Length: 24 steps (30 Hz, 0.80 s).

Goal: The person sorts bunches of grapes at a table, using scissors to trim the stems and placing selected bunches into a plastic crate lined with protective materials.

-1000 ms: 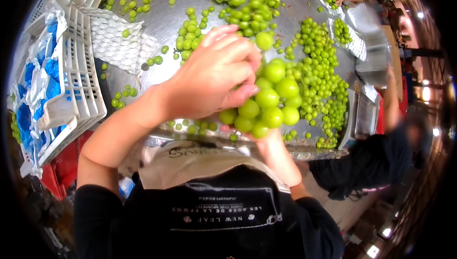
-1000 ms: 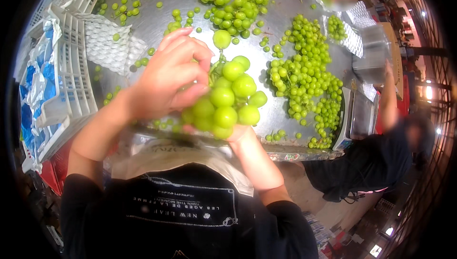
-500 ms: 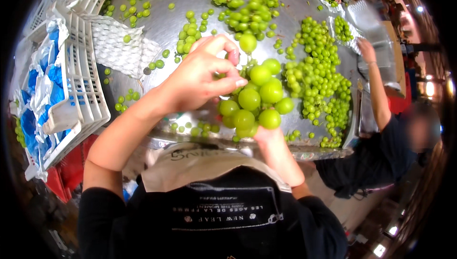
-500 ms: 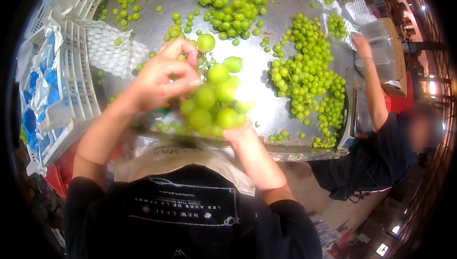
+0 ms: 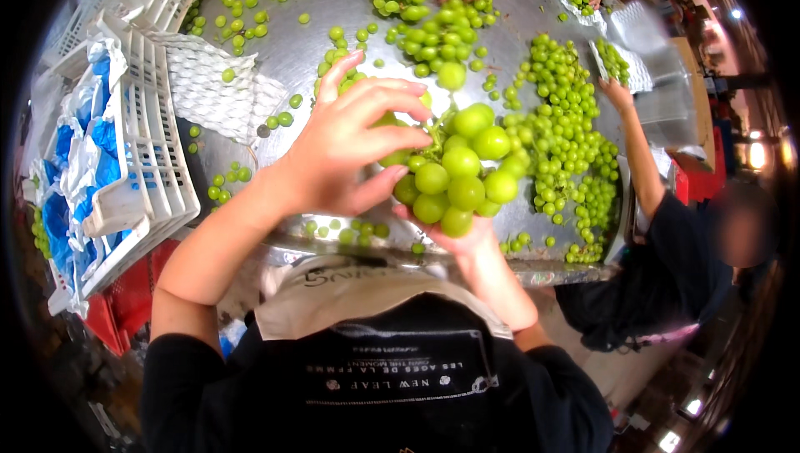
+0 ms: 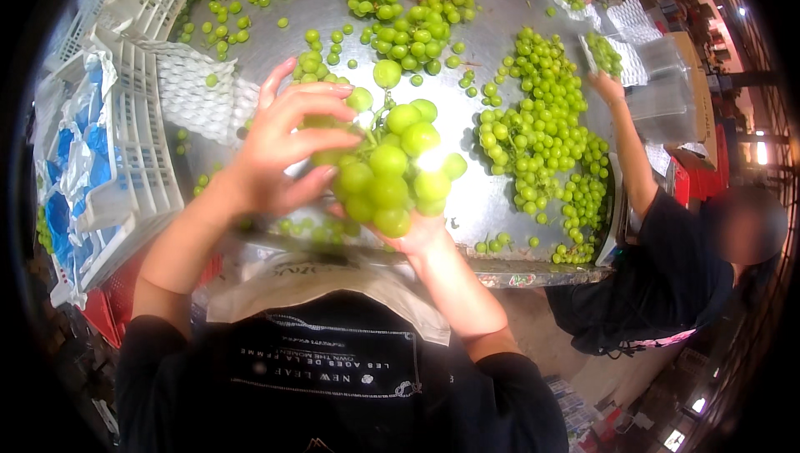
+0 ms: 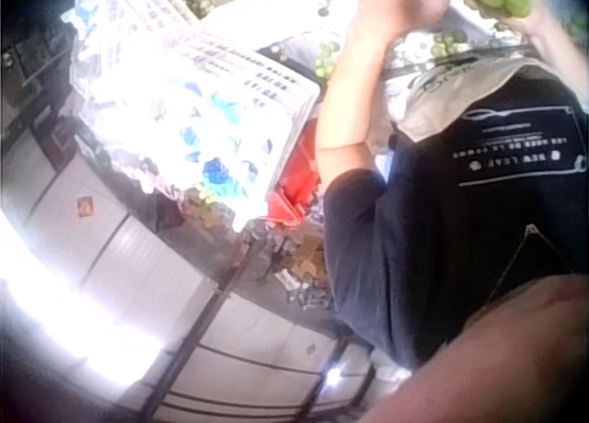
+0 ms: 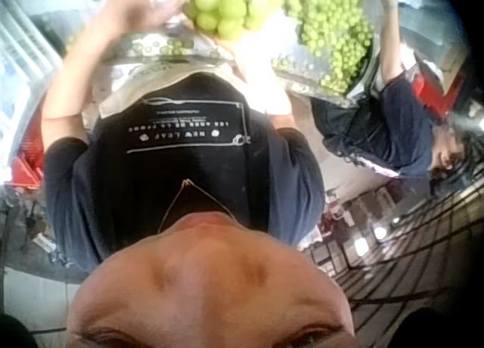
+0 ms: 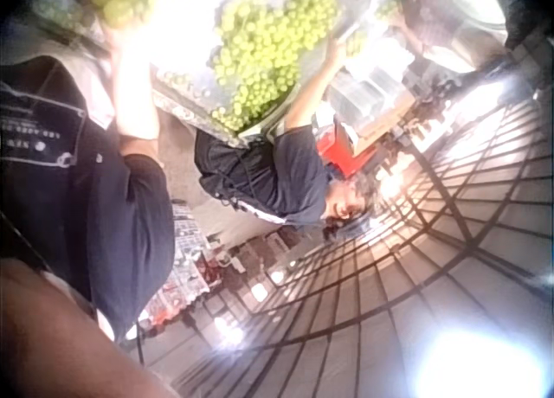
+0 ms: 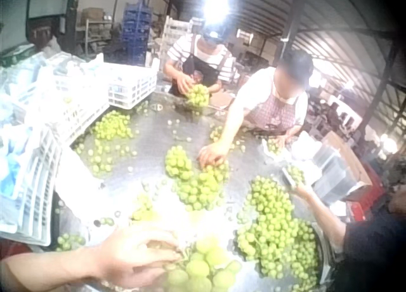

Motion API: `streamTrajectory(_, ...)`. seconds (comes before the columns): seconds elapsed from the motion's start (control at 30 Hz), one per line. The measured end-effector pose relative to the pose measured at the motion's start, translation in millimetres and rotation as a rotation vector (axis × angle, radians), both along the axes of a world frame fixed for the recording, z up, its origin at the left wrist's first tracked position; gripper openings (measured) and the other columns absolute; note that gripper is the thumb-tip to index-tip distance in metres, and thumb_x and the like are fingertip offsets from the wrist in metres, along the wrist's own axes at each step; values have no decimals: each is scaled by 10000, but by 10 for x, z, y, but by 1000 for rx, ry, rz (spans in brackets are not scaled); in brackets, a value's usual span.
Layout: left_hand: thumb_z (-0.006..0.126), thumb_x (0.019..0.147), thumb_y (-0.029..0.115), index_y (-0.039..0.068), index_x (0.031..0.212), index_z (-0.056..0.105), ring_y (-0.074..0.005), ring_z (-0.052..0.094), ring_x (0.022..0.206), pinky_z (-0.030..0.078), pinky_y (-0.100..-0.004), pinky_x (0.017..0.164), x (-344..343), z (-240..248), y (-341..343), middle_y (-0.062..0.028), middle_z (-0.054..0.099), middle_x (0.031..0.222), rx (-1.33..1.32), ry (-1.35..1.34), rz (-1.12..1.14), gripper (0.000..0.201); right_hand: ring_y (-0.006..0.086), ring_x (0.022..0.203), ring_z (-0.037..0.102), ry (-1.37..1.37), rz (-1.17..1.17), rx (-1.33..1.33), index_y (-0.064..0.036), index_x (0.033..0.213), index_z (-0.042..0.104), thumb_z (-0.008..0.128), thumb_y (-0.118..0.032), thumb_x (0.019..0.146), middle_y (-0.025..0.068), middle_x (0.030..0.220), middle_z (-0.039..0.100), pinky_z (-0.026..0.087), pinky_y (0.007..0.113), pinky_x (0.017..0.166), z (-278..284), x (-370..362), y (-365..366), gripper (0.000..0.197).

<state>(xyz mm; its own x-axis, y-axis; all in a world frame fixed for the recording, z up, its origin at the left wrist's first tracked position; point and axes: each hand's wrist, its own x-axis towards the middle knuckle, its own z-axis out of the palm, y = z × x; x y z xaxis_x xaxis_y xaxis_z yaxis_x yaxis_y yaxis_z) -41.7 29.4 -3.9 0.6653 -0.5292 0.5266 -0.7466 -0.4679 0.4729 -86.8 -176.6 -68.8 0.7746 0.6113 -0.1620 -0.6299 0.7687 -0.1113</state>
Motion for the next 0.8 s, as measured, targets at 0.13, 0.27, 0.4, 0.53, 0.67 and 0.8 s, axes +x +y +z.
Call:
streamTrajectory(0.13, 678, 618, 81, 149, 880, 655, -263, 513, 1123, 180, -565, 1040, 5, 3, 33, -36, 567, 1038, -48, 3, -57, 272, 324, 1085, 512, 47, 29, -16, -100, 1255, 425, 452, -344, 914, 134, 1188, 513, 378, 609, 931, 120, 15, 28, 420)
streamTrajectory(0.27, 676, 612, 75, 143, 829, 635, -251, 516, 1106, 189, -569, 1036, -7, 8, 38, -26, 552, 1007, -10, -43, -88, 231, 325, 1089, 510, 78, 54, -22, -97, 1254, 424, 444, -318, 922, 139, 1206, 501, 381, 611, 926, 41, 5, -6, 399)
streamTrajectory(0.4, 686, 623, 111, 125, 729, 599, -233, 505, 1088, 195, -556, 1038, 0, 53, 55, -10, 528, 994, 40, 103, -124, 137, 330, 1103, 502, -45, 131, -127, -92, 1272, 409, 427, -291, 932, 156, 1224, 489, 399, 583, 928, 57, 34, -21, 394)
streamTrajectory(0.53, 710, 642, 243, 116, 763, 586, -264, 478, 1102, 202, -534, 1042, 119, 83, 207, -37, 517, 1026, 58, 171, -289, 215, 341, 1130, 481, 10, 150, 9, -87, 1307, 376, 422, -267, 940, 163, 1269, 448, 404, 534, 953, -4, 8, -35, 412)
streamTrajectory(0.67, 612, 731, 487, 100, 1044, 581, -297, 447, 1139, 236, -477, 1049, 187, 52, 212, -101, 471, 1181, -310, 310, -131, 499, 350, 1184, 436, -37, 143, 21, -92, 1334, 343, 430, -304, 936, 164, 1321, 398, 385, 518, 982, 76, 98, -62, 459)
streamTrajectory(0.8, 470, 792, 627, 61, 1360, 354, -291, 408, 1199, 297, -422, 1036, 301, -259, 18, -137, 352, 1369, -555, 785, -203, 811, 414, 1253, 338, 35, 175, -80, -90, 1387, 254, 400, -467, 913, 188, 1390, 312, 350, 545, 1001, 205, 143, -50, 623)
